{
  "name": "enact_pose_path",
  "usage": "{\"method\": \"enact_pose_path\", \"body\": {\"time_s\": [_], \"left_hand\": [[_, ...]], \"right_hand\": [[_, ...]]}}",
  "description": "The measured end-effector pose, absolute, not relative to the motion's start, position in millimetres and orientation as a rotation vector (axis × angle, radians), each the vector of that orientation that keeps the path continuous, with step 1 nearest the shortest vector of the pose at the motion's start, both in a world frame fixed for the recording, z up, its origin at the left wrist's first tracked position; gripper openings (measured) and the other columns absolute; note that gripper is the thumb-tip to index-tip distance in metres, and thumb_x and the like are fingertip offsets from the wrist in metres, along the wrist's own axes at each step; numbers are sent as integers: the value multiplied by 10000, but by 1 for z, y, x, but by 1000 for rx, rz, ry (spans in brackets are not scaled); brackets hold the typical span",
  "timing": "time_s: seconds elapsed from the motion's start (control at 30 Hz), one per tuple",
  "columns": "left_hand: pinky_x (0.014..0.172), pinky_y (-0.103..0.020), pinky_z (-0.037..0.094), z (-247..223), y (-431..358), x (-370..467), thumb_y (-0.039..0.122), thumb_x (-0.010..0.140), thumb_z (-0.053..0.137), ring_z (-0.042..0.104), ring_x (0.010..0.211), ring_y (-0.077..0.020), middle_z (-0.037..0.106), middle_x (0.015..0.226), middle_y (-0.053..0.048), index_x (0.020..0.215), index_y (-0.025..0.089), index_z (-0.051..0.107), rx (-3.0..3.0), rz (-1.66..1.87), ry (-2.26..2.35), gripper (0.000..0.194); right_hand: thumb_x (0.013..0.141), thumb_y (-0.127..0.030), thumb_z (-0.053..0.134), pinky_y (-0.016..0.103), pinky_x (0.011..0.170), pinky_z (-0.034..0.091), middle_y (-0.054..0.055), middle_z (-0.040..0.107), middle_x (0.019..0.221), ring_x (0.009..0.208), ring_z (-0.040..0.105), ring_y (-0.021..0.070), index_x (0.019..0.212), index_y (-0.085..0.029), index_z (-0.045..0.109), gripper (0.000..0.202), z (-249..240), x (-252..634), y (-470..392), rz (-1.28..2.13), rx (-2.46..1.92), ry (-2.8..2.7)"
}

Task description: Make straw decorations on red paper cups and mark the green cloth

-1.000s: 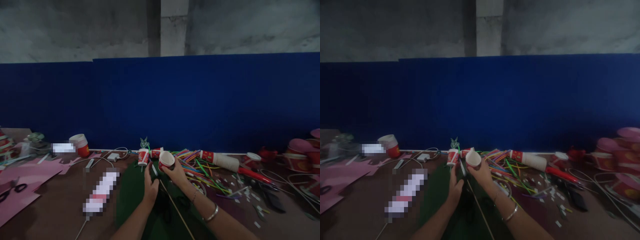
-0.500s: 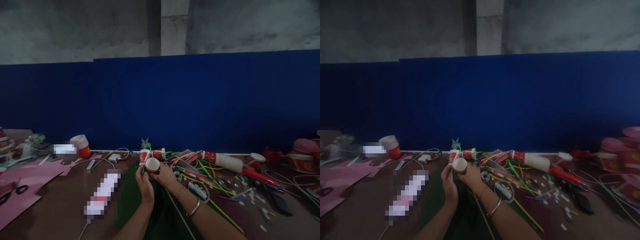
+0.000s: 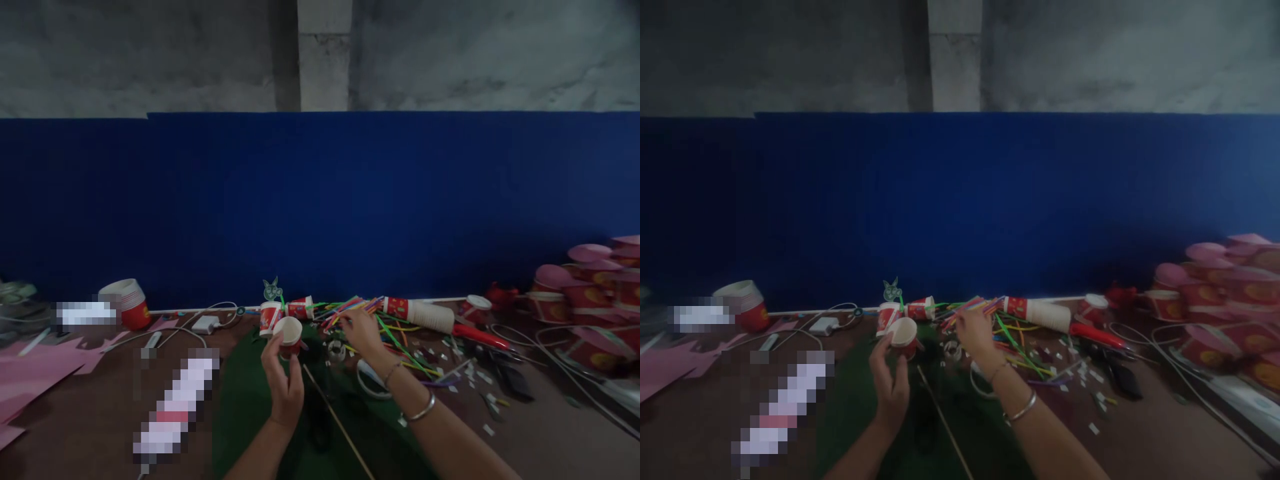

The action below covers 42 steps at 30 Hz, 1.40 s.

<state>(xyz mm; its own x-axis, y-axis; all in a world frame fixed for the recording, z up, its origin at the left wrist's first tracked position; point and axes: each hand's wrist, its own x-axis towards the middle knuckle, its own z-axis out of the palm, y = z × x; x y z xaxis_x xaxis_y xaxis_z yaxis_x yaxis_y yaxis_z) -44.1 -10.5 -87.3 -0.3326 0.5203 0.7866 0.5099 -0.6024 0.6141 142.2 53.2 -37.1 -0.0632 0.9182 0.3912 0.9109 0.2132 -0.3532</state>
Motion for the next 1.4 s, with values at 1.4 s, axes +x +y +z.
{"method": "enact_pose_path", "body": {"time_s": [1.4], "left_hand": [[689, -316, 489, -87, -18, -37, 105, 785, 430, 602, 734, -180, 614, 776, -34, 933, 179, 580, 2084, 1665, 1242, 223]], "right_hand": [[892, -168, 392, 316, 862, 356, 110, 594, 937, 920, 491, 218, 967, -126, 593, 218, -22, 178, 82, -174, -1468, -2236]]}}
